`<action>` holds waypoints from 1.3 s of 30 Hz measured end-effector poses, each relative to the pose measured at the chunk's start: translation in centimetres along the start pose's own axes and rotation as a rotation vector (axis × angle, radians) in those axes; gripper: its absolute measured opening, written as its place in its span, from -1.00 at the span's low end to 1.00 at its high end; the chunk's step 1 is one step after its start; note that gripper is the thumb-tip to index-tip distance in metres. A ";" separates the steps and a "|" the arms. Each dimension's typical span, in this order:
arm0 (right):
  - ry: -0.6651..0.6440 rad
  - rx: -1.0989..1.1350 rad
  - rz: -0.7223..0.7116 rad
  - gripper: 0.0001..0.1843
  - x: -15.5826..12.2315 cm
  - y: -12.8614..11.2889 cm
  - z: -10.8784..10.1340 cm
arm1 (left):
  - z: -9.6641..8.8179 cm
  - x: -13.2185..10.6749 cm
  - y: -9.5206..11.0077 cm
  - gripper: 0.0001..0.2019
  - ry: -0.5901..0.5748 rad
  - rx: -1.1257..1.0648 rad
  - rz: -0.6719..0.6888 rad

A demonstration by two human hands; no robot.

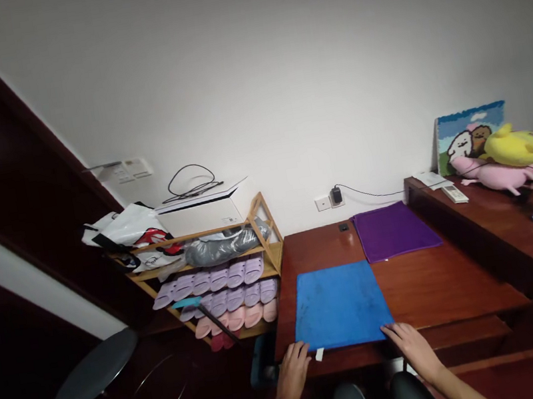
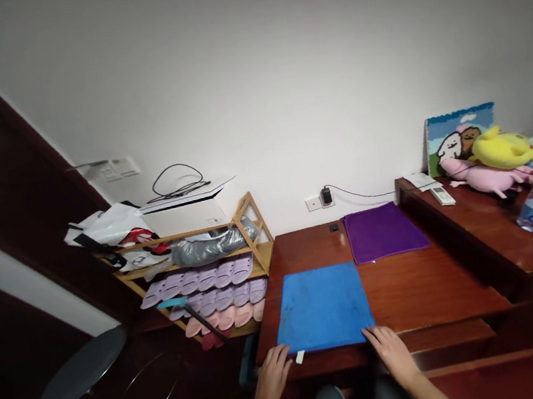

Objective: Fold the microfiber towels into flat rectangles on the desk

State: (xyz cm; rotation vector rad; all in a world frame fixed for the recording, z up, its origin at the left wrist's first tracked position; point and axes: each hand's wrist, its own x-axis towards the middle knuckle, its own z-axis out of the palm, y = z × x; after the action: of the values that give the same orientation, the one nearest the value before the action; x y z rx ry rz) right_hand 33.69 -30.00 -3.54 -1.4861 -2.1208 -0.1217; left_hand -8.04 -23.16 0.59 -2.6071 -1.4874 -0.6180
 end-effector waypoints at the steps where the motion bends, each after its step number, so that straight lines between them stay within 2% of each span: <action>1: -0.007 0.004 0.000 -0.36 0.0 0.1 -0.3 | -0.4 0.4 0.0 -0.66 -0.012 0.006 0.012; 4: -0.053 0.039 0.036 -0.40 0.5 0.0 -2.0 | -1.9 1.1 0.2 -0.67 -0.048 0.040 0.084; 7: -0.085 0.097 0.072 -0.45 0.9 -0.7 -5.2 | -3.7 1.2 0.9 -0.61 0.000 0.067 0.172; 12: -0.006 0.213 0.055 -0.58 1.2 -0.9 -12.8 | -8.2 2.0 3.5 -0.66 0.200 0.049 0.242; 16: 0.048 0.309 0.052 -0.62 1.7 0.3 -20.1 | -13.3 4.3 6.9 -0.66 0.264 -0.031 0.249; 21: 0.031 0.431 0.167 -0.62 2.1 2.6 -29.4 | -19.5 8.4 11.3 -0.72 0.210 -0.265 0.178; 23: 0.020 0.451 0.220 -0.61 2.3 3.6 -32.3 | -21.5 10.4 12.7 -0.77 0.149 -0.358 0.155; 25: 0.021 0.459 0.263 -0.58 2.8 4.9 -34.1 | -22.7 12.8 13.9 -0.79 0.050 -0.434 0.147; 28: 0.008 0.448 0.327 -0.53 4.1 7.7 -34.8 | -22.4 17.2 14.9 -0.77 -0.116 -0.518 0.114; 30: 0.000 0.432 0.358 -0.51 5.8 10.4 -34.3 | -20.9 20.7 15.3 -0.76 -0.184 -0.567 0.106; 32: 0.016 0.415 0.371 -0.50 8.4 13.6 -33.6 | -19.1 25.0 15.4 -0.76 -0.192 -0.607 0.114; 35: 0.111 0.358 0.377 -0.52 13.9 18.8 -33.1 | -16.9 32.5 16.0 -0.77 -0.091 -0.619 0.140; 39: 0.336 0.222 0.426 -0.58 22.2 24.9 -33.4 | -15.0 42.3 17.6 -0.75 0.183 -0.581 0.190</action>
State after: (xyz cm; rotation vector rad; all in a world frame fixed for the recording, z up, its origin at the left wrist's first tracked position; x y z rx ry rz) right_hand 63.13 -13.93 29.72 -1.6159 -1.4718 0.0202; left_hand 21.14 -2.17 32.73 -2.9306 -1.1091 -1.3948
